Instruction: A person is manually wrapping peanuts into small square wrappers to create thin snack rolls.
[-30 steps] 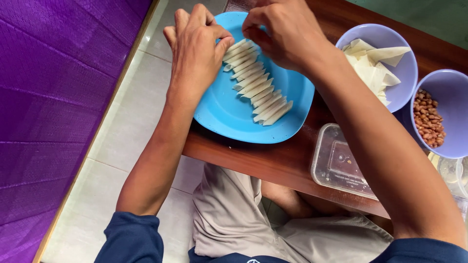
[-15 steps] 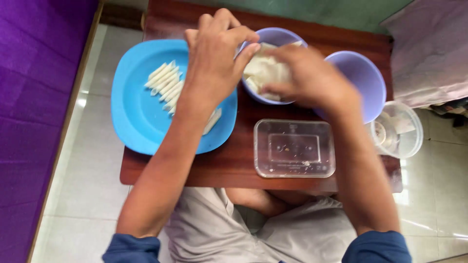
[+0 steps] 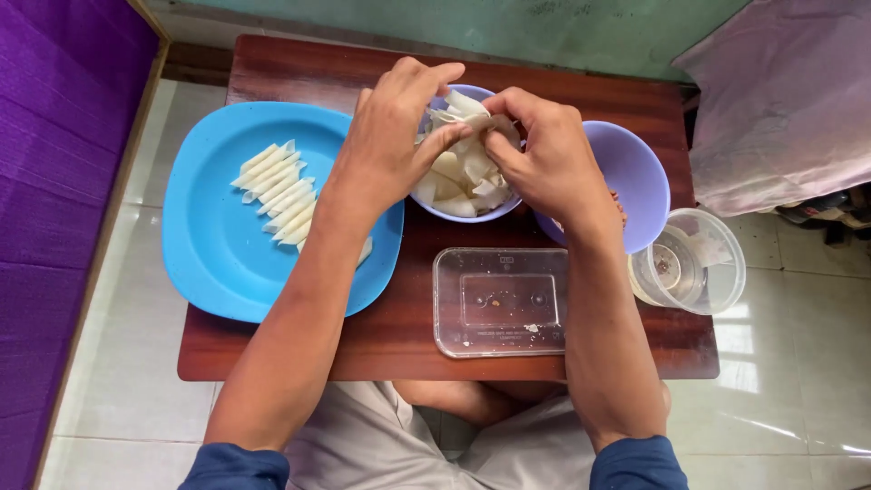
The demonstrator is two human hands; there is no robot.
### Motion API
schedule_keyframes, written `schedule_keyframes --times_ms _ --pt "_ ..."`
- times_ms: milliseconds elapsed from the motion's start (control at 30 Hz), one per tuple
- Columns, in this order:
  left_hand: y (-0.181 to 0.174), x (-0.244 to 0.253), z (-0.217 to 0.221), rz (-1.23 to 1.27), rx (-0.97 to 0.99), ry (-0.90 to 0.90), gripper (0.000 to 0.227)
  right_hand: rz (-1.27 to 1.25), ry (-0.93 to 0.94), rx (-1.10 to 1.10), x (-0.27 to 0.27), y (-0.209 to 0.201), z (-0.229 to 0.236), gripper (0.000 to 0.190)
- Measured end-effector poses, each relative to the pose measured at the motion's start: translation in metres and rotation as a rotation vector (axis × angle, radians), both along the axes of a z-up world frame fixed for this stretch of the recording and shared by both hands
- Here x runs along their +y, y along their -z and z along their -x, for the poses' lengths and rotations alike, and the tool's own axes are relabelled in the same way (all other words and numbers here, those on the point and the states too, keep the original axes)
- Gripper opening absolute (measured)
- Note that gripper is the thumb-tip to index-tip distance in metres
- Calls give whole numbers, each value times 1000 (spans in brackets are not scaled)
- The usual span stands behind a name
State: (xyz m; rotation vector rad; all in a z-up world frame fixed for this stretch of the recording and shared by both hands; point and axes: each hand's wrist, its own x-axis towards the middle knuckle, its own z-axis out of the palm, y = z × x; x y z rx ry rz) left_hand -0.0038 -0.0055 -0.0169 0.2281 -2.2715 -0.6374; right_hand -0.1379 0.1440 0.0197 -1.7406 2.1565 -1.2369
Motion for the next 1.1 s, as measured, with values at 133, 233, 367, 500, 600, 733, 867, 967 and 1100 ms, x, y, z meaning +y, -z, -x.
schedule_keyframes --times_ms 133,233,367,500,600,733,867,967,1100 --pt "-5 5 -2 -11 79 -9 43 12 36 10 3 0 -5 28" --pt "-3 8 -3 -43 45 16 32 20 8 0 6 1 -7 29" --pt "2 4 0 0 19 -24 26 55 10 14 7 3 -6 34" --pt "9 1 3 22 -53 -69 12 92 -27 -2 6 4 -6 34" --pt "5 3 1 32 16 -89 7 107 7 30 8 4 -5 32" --pt "-10 3 -8 -42 78 -51 6 156 71 88 9 3 -5 32" --pt "-14 3 -10 -52 81 -39 8 189 102 88 10 4 -3 26" --pt "-15 3 -11 -44 118 -26 14 144 56 107 10 6 1 27" --pt "-22 7 -16 -235 216 80 28 44 -147 83 11 4 -4 31"
